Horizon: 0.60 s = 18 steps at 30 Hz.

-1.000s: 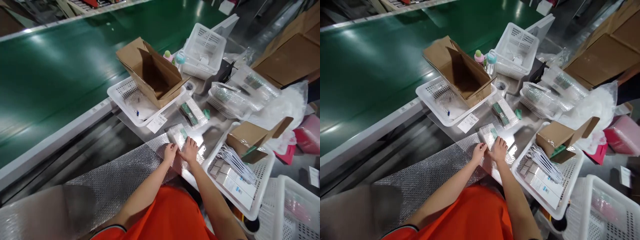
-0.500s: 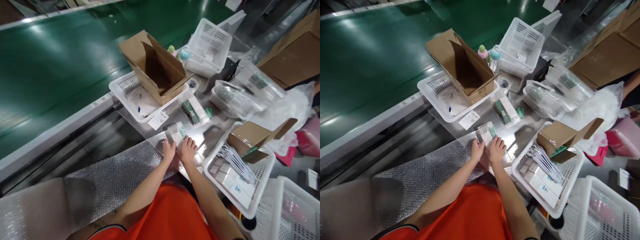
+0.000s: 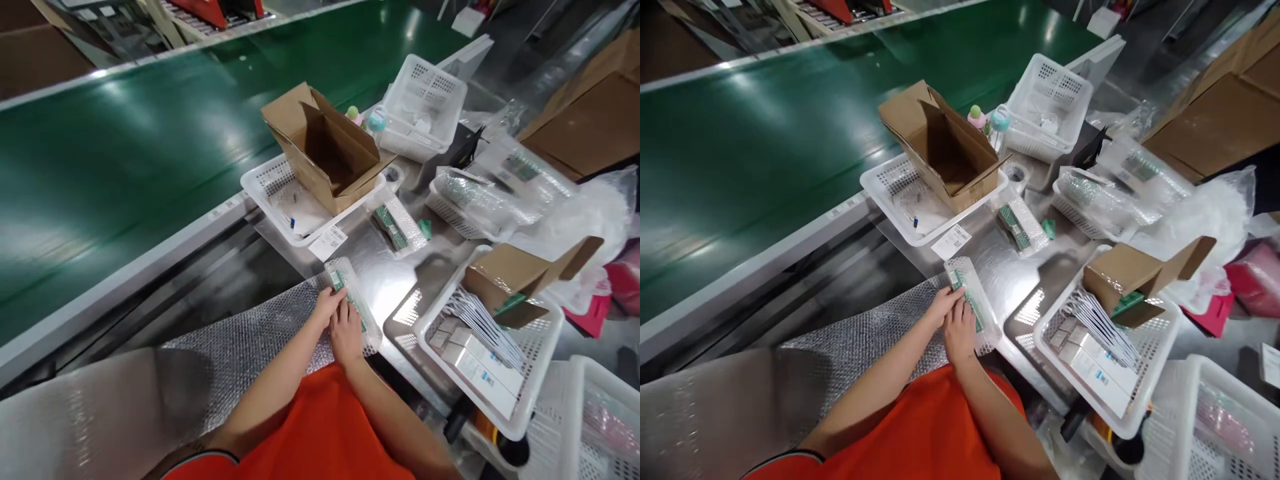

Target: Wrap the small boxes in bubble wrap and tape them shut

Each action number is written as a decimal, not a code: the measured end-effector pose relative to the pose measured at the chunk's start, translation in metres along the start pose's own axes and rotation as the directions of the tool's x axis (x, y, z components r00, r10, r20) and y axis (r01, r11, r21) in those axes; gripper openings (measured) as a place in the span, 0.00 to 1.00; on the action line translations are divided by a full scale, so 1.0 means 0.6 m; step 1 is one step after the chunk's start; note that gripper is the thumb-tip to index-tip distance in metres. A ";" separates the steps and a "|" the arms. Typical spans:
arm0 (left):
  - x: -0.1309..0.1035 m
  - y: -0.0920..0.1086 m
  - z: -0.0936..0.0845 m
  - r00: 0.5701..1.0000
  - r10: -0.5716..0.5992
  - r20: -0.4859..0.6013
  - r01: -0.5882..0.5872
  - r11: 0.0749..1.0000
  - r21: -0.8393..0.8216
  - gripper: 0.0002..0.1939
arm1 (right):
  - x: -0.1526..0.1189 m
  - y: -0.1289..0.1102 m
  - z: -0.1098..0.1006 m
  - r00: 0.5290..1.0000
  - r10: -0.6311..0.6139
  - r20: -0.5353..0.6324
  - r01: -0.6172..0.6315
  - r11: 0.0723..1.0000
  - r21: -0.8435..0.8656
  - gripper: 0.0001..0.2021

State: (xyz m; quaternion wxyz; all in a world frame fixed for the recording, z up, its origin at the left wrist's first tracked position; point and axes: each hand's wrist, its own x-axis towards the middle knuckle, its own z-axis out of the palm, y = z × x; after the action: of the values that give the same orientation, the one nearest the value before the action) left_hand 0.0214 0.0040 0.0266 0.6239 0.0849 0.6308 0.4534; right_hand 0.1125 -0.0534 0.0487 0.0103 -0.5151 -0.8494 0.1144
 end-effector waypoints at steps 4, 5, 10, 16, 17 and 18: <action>-0.014 -0.004 -0.031 0.997 -0.051 0.055 0.054 0.996 -0.066 0.23 | 0.024 0.024 -0.049 0.995 0.099 0.012 -0.099 0.995 0.018 0.22; -0.017 -0.008 -0.037 0.996 -0.063 0.064 0.068 0.994 -0.090 0.23 | 0.032 0.034 -0.058 0.977 0.207 0.052 -0.208 0.978 0.026 0.27; -0.005 -0.030 -0.020 0.988 -0.064 0.138 0.094 0.969 -0.226 0.22 | 0.067 0.095 -0.081 0.820 0.392 0.418 -0.470 0.877 0.098 0.58; 0.050 -0.029 0.068 0.991 0.073 0.108 -0.064 0.994 -0.086 0.21 | 0.089 0.149 -0.085 0.803 0.529 0.274 -0.545 0.838 -0.021 0.53; 0.056 -0.029 0.073 0.991 0.102 0.082 -0.102 0.995 -0.010 0.21 | 0.090 0.153 -0.082 0.805 0.537 0.253 -0.547 0.837 -0.035 0.53; 0.058 -0.030 0.075 0.990 0.128 0.057 -0.131 0.990 0.059 0.22 | 0.090 0.154 -0.078 0.814 0.538 0.219 -0.541 0.839 -0.053 0.52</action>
State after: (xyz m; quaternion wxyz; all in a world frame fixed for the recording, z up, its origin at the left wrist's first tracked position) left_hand 0.0610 0.0383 -0.0018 0.6068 0.1572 0.6211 0.4704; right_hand 0.1744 0.0434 0.0697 -0.1157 -0.7182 -0.6634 0.1753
